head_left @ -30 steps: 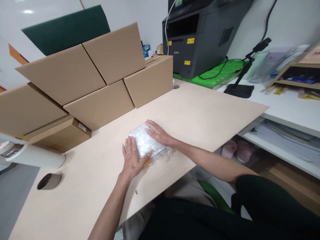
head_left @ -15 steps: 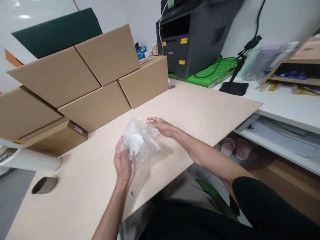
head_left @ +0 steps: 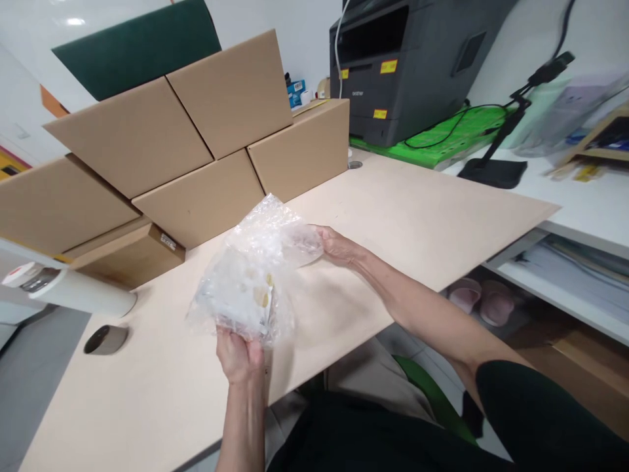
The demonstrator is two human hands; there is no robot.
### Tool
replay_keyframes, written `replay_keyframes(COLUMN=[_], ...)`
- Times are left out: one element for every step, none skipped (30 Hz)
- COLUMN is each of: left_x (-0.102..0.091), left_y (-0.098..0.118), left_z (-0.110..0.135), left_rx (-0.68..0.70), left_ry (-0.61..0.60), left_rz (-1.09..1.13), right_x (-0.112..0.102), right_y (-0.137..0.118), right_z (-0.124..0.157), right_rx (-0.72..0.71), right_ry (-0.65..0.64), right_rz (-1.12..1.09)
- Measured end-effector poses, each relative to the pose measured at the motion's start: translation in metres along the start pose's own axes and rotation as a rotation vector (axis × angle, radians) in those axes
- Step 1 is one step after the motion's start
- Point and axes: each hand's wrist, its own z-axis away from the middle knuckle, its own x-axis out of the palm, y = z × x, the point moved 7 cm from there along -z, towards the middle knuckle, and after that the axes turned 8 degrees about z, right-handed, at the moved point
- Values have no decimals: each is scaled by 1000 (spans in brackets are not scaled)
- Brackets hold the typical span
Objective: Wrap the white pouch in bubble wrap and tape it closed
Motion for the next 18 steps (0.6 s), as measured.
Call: replay_keyframes(left_x=[-2,-5,-9,-14,-20,-27,-35,-41,-46,-49,-49,-48,-46,-44,-43,-43,-44,-46], left_y=[-1,-2,-3,-3,-1,4,11,20,29,38,45,50,51,49,45,39,34,30], left_z=[1,2,4,5,7,8,11,14,18,21,24,26,27,28,28,28,28,28], left_rx=[1,5,16,44,95,168,262,370,483,591,695,789,866,921,958,976,981,980], left_ry=[14,38,65,93,124,156,192,228,251,254,233,188,125,48,-25,-87,-130,-153], left_rz=[20,38,42,26,-17,-93,-192,-312,-450,-601,-754,-895,-1017,-1111,-1170,-1203,-1215,-1212], right_x=[-3,-9,-16,-25,-33,-40,-45,-49,-51,-52,-50,-46,-40,-32,-21,-9,4,15], right_y=[-1,-4,-7,-11,-15,-19,-23,-26,-30,-33,-36,-40,-44,-48,-50,-51,-51,-48], right_z=[0,-1,-1,-1,-1,0,0,1,3,5,7,11,15,19,23,27,31,34], right_rx=[-11,-33,-63,-100,-140,-178,-211,-241,-271,-308,-355,-413,-481,-556,-635,-712,-780,-833], right_ry=[38,102,182,261,329,379,416,443,462,477,490,499,497,477,437,381,319,259], right_rz=[-10,-25,-40,-48,-47,-31,1,46,103,170,246,332,427,532,643,753,854,938])
